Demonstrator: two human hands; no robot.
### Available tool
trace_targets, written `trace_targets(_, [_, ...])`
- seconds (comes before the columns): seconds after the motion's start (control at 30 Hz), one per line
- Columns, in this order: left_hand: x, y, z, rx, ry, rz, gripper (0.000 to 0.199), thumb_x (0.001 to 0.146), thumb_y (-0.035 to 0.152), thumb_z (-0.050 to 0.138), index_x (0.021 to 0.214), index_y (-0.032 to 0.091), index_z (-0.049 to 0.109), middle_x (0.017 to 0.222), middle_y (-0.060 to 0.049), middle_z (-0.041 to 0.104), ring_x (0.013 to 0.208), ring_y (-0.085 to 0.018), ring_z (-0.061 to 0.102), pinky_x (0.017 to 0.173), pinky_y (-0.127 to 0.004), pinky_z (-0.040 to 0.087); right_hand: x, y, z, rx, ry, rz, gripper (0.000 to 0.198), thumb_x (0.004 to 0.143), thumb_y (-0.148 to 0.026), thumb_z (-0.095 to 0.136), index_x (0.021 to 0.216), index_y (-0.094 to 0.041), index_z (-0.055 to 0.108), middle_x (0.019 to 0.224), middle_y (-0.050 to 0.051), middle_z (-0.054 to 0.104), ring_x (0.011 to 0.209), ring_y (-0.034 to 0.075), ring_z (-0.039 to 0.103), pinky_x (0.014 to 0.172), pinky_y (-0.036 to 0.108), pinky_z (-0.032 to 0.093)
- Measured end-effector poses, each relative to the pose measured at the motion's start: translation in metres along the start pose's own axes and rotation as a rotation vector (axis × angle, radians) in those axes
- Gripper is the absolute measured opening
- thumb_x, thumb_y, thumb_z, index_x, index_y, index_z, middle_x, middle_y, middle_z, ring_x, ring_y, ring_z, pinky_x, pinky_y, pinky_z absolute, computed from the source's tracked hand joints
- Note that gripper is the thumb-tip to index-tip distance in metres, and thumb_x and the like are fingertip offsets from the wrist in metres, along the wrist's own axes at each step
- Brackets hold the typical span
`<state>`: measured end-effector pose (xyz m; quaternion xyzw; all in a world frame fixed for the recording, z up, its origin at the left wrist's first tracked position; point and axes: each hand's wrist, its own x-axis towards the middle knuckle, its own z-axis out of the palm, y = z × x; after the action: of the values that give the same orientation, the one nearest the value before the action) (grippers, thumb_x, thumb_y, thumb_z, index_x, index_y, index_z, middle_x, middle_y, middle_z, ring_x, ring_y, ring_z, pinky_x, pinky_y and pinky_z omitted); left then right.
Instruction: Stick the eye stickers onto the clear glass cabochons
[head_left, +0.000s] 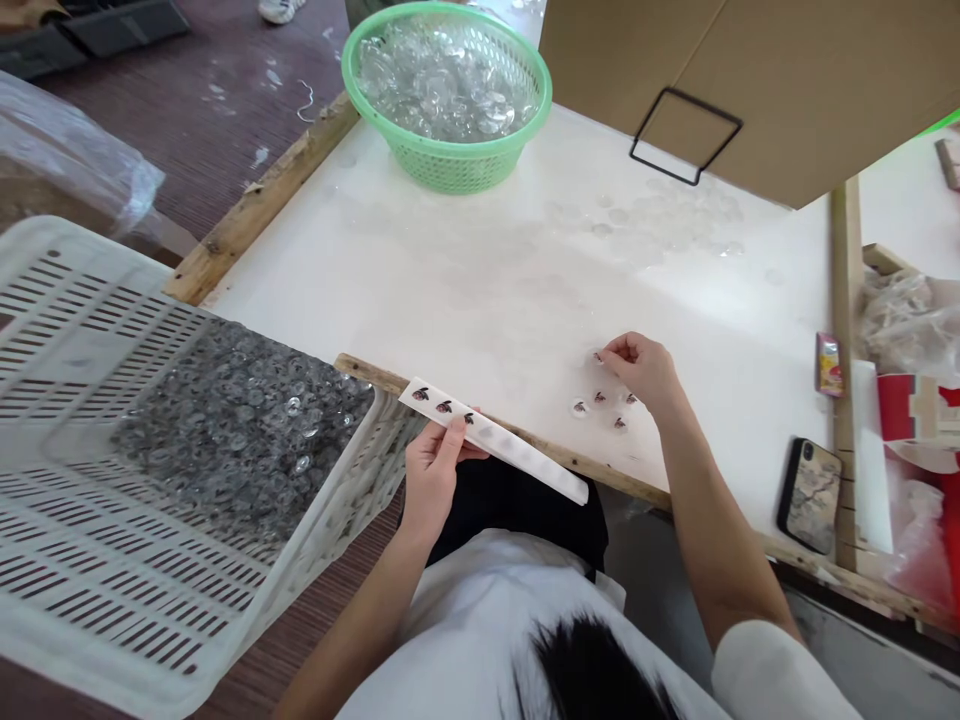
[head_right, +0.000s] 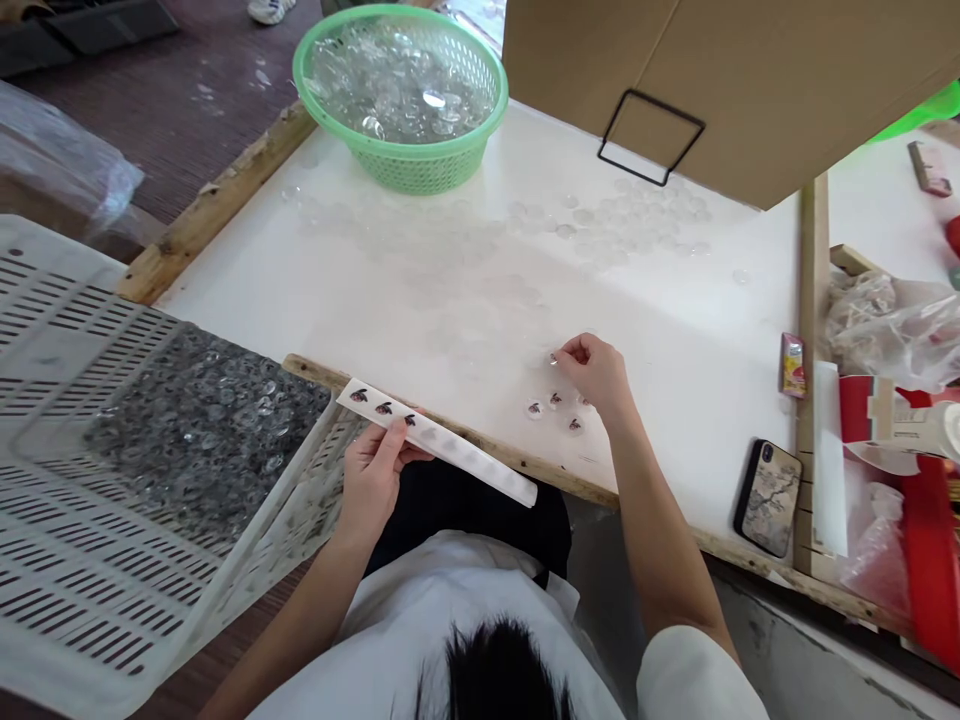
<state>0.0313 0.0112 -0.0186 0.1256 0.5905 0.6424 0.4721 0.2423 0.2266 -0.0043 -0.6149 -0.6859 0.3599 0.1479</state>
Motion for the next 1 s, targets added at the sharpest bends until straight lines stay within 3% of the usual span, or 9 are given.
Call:
trace_targets(0.23, [-0.001,-0.001,0.001,-0.014,-0.031,0.009,0.031,0.084,0.043,0.065,0.099,0.017,0.073,0.086,-0.004,0.073,0.069,-0.016,0.067,0.061,-0.027,0.060,0.000,-0.002,0.008,-0.206,0.089,-0.075,0.013,0.078,-0.034,0.060,0.078,-0.021,0.060,0.079,0.003,0.066,0.067,0.016,0.056,0.065,0.033,0.043])
trace_targets(0.43, [-0.009,-0.001,0.000,-0.001,-0.029,0.014,0.033,0.084,0.043,0.065,0.100,0.015,0.073,0.084,-0.005,0.072,0.068,-0.016,0.066,0.060,-0.027,0.060,-0.025,0.013,0.000,-0.269,0.146,-0.103,0.025,0.081,-0.032,0.060,0.104,-0.022,0.057,0.083,0.003,0.066,0.068,0.018,0.059,0.067,0.034,0.041])
trace_targets(0.6, [-0.015,0.003,0.006,-0.008,-0.049,0.011,0.047,0.084,0.042,0.066,0.126,0.022,0.062,0.082,-0.001,0.068,0.065,-0.013,0.064,0.061,-0.027,0.059,-0.064,-0.013,0.007,-0.339,0.259,-0.222,0.019,0.085,-0.035,0.058,0.097,-0.021,0.061,0.106,0.011,0.060,0.071,0.019,0.059,0.067,0.036,0.043])
trace_targets(0.67, [-0.016,0.005,0.010,-0.004,-0.056,0.010,0.052,0.084,0.041,0.066,0.132,0.025,0.056,0.080,0.000,0.066,0.063,-0.013,0.063,0.061,-0.026,0.059,-0.082,-0.038,0.021,-0.204,0.174,-0.312,0.020,0.087,-0.036,0.057,0.098,-0.021,0.062,0.104,0.011,0.060,0.075,0.020,0.060,0.068,0.035,0.046])
trace_targets(0.77, [-0.017,0.005,0.013,0.002,-0.084,-0.001,0.051,0.083,0.042,0.066,0.131,0.024,0.057,0.087,-0.002,0.069,0.065,-0.015,0.065,0.060,-0.027,0.059,-0.103,-0.072,0.048,0.088,-0.171,-0.452,0.018,0.088,-0.035,0.059,0.101,-0.023,0.061,0.098,0.006,0.063,0.077,0.018,0.062,0.068,0.031,0.050])
trace_targets(0.8, [-0.017,0.005,0.013,-0.002,-0.090,0.000,0.050,0.083,0.042,0.066,0.129,0.023,0.058,0.090,-0.003,0.070,0.067,-0.016,0.066,0.060,-0.028,0.059,-0.108,-0.079,0.057,0.157,-0.230,-0.469,0.014,0.089,-0.032,0.058,0.099,-0.024,0.061,0.095,0.005,0.064,0.076,0.016,0.062,0.066,0.029,0.050])
trace_targets(0.87, [-0.016,0.003,0.010,-0.009,-0.090,0.008,0.043,0.084,0.045,0.064,0.120,0.020,0.063,0.091,-0.005,0.072,0.069,-0.017,0.068,0.060,-0.029,0.059,-0.114,-0.087,0.070,0.222,-0.261,-0.492,0.007,0.090,-0.027,0.057,0.095,-0.024,0.061,0.091,0.003,0.064,0.075,0.015,0.061,0.065,0.027,0.050])
trace_targets(1.0, [-0.011,0.000,0.004,0.008,-0.070,0.003,0.030,0.086,0.046,0.062,0.090,0.017,0.069,0.070,-0.002,0.070,0.058,-0.018,0.066,0.055,-0.029,0.057,-0.120,-0.087,0.077,0.178,-0.172,-0.609,0.012,0.092,-0.019,0.051,0.088,-0.024,0.062,0.095,0.005,0.064,0.089,0.017,0.062,0.077,0.030,0.051])
